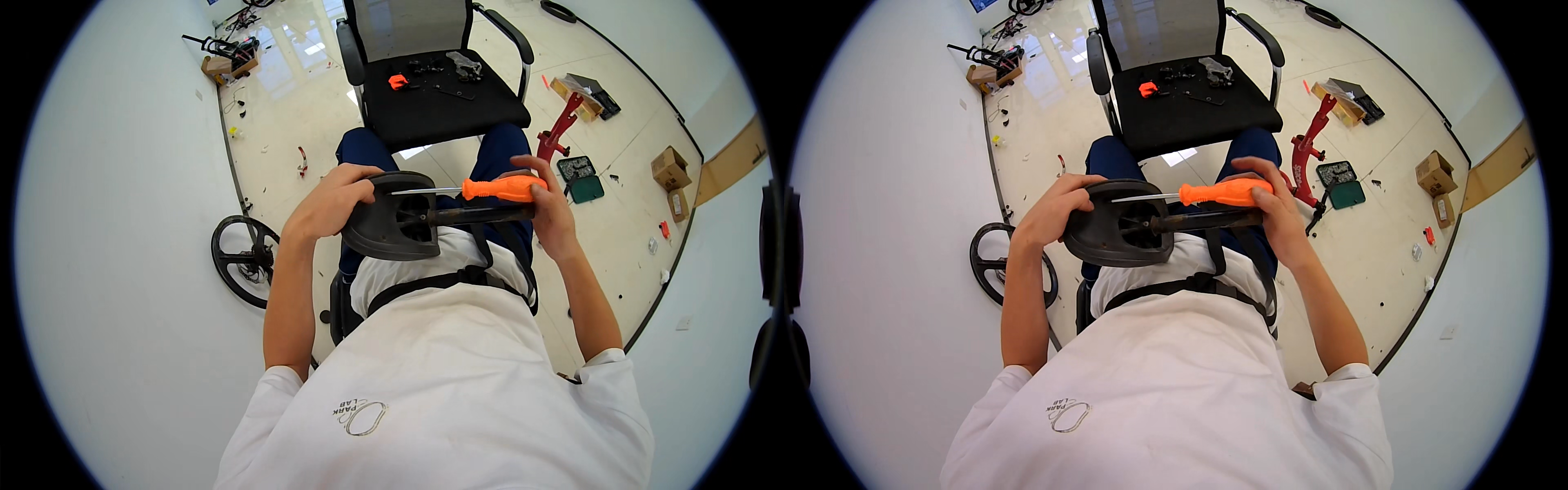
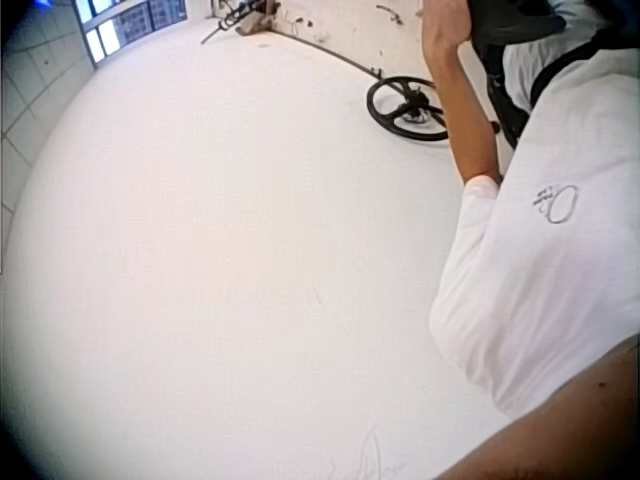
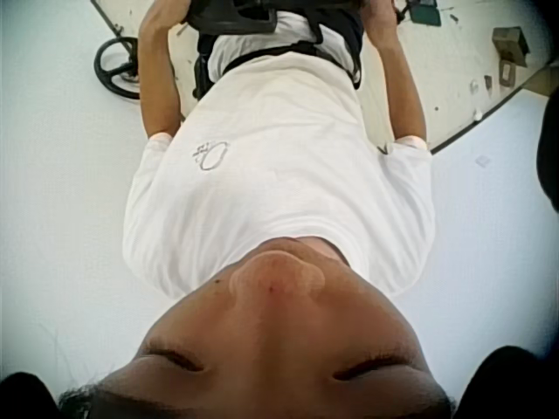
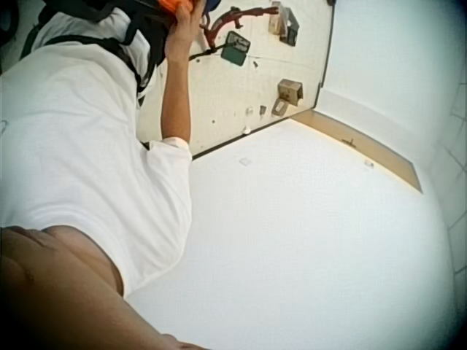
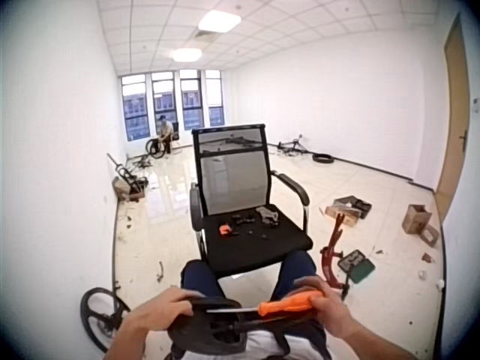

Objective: The person assembles a bicycle seat post and saddle. They insert a metal post into the saddle base, align components, and use an orange screwdriver to tighten a bolt. The person handles small hardware and plastic packaging during the process.

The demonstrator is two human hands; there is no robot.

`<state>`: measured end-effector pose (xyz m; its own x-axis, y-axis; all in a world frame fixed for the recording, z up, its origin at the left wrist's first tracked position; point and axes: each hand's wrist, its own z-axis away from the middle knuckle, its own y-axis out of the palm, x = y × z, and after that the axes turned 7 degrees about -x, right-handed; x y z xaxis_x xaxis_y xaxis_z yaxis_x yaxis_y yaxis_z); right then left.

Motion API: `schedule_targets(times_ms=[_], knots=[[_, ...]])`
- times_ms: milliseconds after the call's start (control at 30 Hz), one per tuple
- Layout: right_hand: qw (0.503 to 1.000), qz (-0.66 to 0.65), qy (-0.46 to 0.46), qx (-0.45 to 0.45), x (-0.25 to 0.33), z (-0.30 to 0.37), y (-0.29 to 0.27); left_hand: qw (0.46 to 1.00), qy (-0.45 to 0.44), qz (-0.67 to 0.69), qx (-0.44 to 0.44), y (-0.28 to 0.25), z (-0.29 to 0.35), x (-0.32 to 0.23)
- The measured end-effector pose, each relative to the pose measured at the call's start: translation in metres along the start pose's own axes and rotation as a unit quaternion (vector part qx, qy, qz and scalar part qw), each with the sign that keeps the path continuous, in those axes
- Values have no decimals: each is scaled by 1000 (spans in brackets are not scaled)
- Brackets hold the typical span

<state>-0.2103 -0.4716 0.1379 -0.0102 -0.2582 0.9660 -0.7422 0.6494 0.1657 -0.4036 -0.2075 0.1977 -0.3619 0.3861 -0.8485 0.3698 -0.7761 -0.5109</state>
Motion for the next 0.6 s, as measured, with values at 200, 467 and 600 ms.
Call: schedule_targets(times_ms=[200, 467, 600], knots=[[998, 61, 4, 18, -3, 2, -8, 999, 24, -2, -24, 3, 0, 5], [991, 126, -41, 33, -2, 0, -6, 998, -5, 37, -56, 5, -1, 11], [994, 108, -14, 24, 3, -2, -5, 1000, 21, -3, -4, 2, -6, 6]])
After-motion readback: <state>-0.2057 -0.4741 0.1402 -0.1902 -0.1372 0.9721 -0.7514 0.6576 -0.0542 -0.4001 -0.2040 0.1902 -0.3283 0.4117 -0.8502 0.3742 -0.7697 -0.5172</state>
